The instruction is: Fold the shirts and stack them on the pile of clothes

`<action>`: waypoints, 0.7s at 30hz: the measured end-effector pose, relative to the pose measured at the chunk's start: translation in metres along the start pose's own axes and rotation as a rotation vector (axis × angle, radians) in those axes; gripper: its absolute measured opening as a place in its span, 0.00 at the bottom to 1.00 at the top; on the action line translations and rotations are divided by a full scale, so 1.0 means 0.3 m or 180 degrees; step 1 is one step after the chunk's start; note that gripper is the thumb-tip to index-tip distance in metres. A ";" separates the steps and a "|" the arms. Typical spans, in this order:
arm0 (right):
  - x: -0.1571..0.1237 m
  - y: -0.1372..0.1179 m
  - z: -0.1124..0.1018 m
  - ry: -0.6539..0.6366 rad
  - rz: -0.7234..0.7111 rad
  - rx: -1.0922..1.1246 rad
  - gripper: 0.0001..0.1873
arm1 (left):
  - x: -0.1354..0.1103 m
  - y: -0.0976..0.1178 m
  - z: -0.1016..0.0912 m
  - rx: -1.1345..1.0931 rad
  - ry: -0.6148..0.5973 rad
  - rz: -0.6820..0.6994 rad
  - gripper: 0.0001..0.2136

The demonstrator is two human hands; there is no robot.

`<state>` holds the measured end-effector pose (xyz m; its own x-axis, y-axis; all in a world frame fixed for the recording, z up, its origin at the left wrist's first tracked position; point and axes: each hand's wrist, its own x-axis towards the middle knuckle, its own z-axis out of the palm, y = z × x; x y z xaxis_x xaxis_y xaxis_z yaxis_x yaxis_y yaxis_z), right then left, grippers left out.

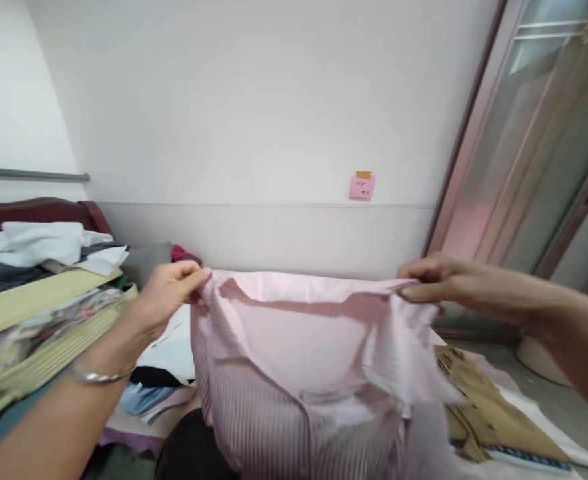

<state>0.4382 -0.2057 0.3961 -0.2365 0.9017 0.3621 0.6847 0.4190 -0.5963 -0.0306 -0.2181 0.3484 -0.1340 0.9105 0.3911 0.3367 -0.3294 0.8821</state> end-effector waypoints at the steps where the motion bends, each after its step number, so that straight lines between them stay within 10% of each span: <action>1: 0.046 0.039 0.043 -0.0740 0.0143 0.0111 0.23 | 0.052 -0.057 0.041 0.0123 -0.0073 -0.0068 0.17; 3: 0.162 0.114 0.109 -0.1047 0.0411 0.0210 0.23 | 0.178 -0.144 0.125 0.0461 0.0067 -0.0078 0.17; 5: 0.298 0.159 0.126 -0.0497 0.0477 -0.0170 0.21 | 0.321 -0.170 0.198 0.1033 0.0311 0.0080 0.16; 11: 0.601 0.068 -0.051 0.1620 -0.0316 -0.1187 0.12 | 0.643 0.036 0.283 0.1964 0.1289 0.1272 0.16; 16: 0.528 0.088 -0.035 0.1909 -0.0562 -0.1172 0.11 | 0.580 0.028 0.299 0.1877 0.1594 0.1583 0.16; 21: 0.336 0.408 0.258 0.1120 -0.0434 -0.1140 0.11 | 0.364 -0.347 0.403 0.1975 0.0944 0.1240 0.15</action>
<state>0.4449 -0.0551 0.3043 -0.1361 0.7251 0.6751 0.8714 0.4118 -0.2667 0.0324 -0.0543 0.2677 -0.1130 0.6249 0.7725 0.8572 -0.3318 0.3938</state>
